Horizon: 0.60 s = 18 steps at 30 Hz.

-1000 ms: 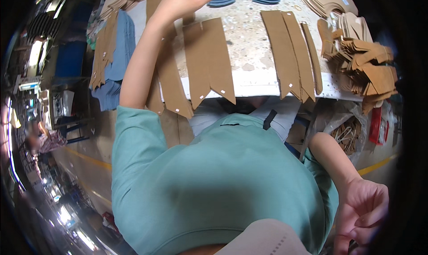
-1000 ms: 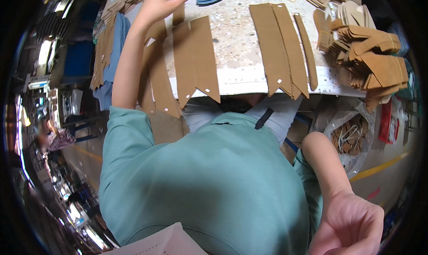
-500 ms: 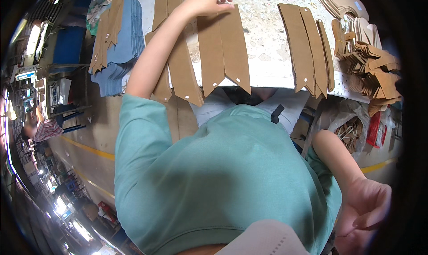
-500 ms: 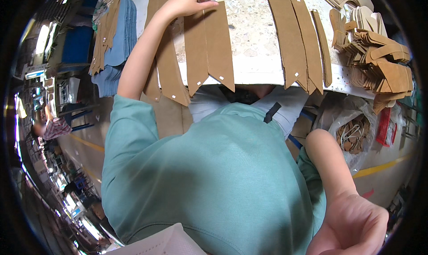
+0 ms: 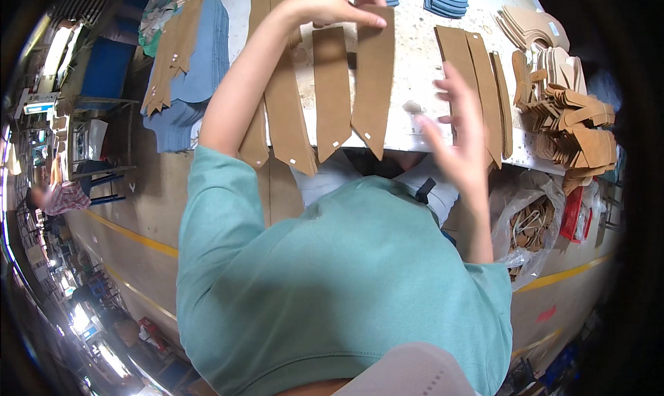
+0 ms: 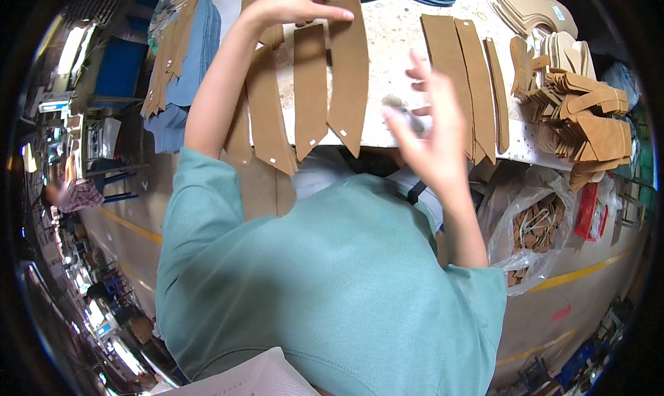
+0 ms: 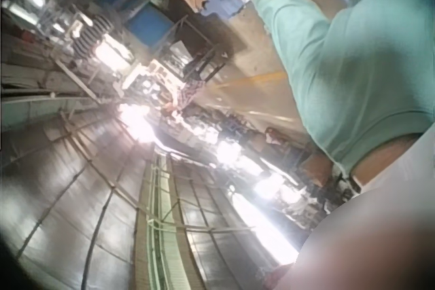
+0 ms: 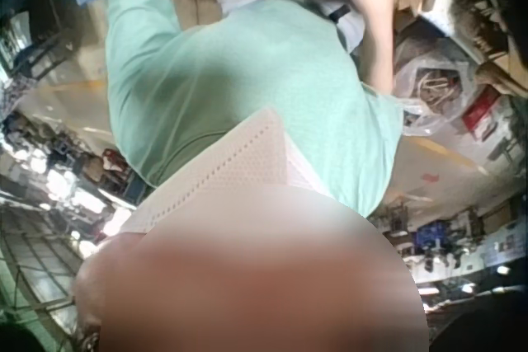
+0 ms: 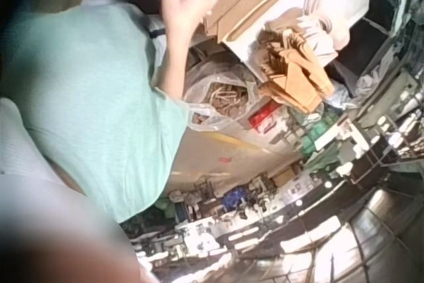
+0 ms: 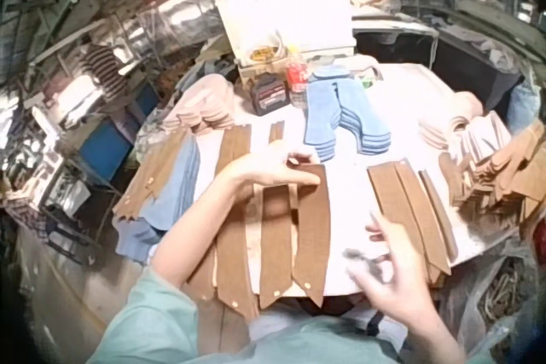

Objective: The person repeatedly picks up small brown cardboard pieces from a table, aligns them with other pieces, and places them into stacks. The person handles the pieces by hand, organizing them into neat piles on the work surface.

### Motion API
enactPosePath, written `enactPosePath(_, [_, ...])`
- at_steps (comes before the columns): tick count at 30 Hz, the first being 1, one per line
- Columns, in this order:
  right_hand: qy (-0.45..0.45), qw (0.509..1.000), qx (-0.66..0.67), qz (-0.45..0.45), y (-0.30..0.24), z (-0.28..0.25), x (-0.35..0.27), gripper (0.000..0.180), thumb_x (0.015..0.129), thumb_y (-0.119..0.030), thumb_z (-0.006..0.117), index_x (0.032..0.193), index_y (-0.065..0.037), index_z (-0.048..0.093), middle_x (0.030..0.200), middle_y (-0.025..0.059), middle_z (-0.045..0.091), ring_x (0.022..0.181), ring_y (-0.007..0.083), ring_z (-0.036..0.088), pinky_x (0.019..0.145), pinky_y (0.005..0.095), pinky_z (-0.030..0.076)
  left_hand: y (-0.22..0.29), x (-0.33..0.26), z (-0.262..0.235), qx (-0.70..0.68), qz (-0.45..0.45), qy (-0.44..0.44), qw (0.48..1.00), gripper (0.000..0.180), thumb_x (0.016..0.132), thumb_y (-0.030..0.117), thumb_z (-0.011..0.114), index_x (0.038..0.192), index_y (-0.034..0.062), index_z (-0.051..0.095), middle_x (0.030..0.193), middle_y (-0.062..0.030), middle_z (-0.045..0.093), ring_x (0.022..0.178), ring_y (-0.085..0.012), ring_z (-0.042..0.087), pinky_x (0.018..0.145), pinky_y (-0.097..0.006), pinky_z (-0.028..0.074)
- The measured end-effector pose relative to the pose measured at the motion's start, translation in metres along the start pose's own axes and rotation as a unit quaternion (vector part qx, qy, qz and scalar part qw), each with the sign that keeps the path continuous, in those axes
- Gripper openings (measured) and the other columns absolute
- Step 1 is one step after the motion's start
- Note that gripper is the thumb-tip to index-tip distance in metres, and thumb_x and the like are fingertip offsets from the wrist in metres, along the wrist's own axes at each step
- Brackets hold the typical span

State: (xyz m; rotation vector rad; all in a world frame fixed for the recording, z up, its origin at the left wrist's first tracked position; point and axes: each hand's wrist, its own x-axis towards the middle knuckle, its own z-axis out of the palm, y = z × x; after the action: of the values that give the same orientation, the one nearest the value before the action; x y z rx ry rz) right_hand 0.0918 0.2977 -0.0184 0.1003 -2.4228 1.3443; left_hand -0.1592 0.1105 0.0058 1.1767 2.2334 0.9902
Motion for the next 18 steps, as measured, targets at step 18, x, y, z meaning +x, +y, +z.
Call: enactPosePath(18, [0.015,0.987,0.161,-0.007,0.032,0.086,0.054,0.050,0.084,-0.006,0.073,0.129,-0.004,0.052,0.101,0.0067,0.065,0.087,0.0139,0.064,0.077,0.0264,0.051,0.080,-0.059,-0.065,-0.145,0.105,0.046,0.983,0.023,0.091,0.006,0.067,0.113,0.0006,0.065,0.103,-0.0024,0.069,0.095,-0.0080,0.062,0.086,-0.024,0.050])
